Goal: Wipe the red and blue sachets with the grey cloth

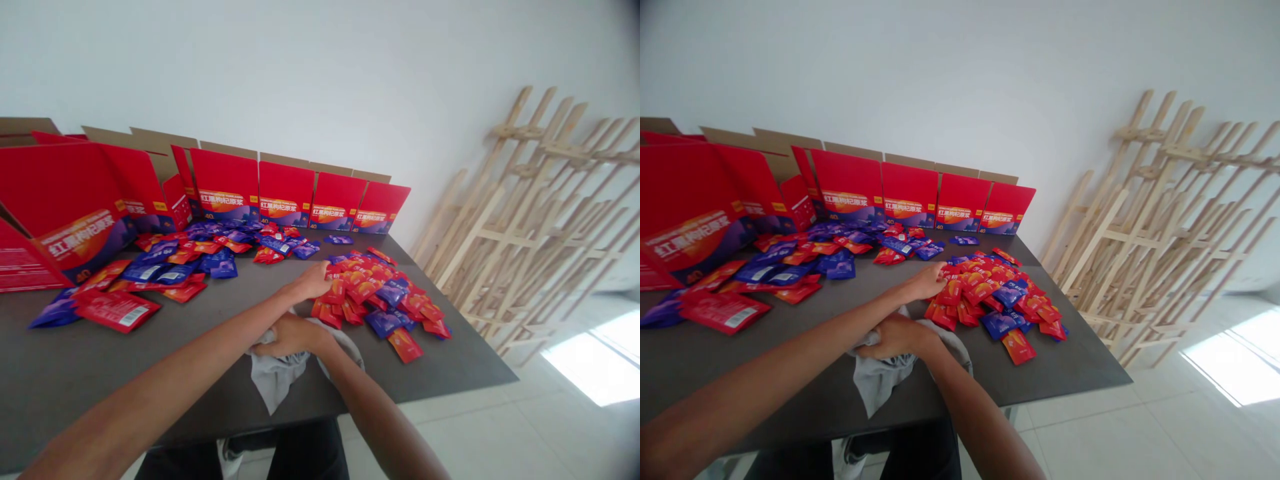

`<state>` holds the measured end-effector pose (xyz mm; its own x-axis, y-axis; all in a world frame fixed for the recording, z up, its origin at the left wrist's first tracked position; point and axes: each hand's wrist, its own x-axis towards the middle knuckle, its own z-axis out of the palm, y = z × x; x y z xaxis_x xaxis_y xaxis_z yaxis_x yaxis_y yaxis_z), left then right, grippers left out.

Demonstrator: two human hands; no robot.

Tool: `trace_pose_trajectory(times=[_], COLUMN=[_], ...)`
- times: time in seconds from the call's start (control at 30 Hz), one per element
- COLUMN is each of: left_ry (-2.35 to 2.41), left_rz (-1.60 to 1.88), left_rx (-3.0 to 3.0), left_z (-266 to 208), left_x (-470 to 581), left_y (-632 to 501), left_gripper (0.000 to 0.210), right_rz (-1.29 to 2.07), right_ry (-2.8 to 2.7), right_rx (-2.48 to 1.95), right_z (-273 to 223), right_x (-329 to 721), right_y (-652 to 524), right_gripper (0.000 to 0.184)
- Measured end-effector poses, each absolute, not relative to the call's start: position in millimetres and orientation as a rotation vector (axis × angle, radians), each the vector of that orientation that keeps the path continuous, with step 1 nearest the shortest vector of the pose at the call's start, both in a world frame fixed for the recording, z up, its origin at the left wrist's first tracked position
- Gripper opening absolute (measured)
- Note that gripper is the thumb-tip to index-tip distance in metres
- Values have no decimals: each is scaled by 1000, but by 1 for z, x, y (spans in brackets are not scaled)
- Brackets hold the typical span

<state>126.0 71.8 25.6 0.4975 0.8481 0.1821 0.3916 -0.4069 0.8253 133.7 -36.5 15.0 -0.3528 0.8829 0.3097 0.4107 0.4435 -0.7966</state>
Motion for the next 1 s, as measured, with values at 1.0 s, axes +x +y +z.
trace_pose_trajectory(times=[1.0], left_ry=[1983], left_rz=[409], left_rx=[2663], left_z=[-13], left_x=[-60], left_y=[49], left_gripper=[50], right_rz=[858], right_ry=[-2476], right_rx=[-928], right_z=[16], right_x=[139], right_y=[-29], right_gripper=[21])
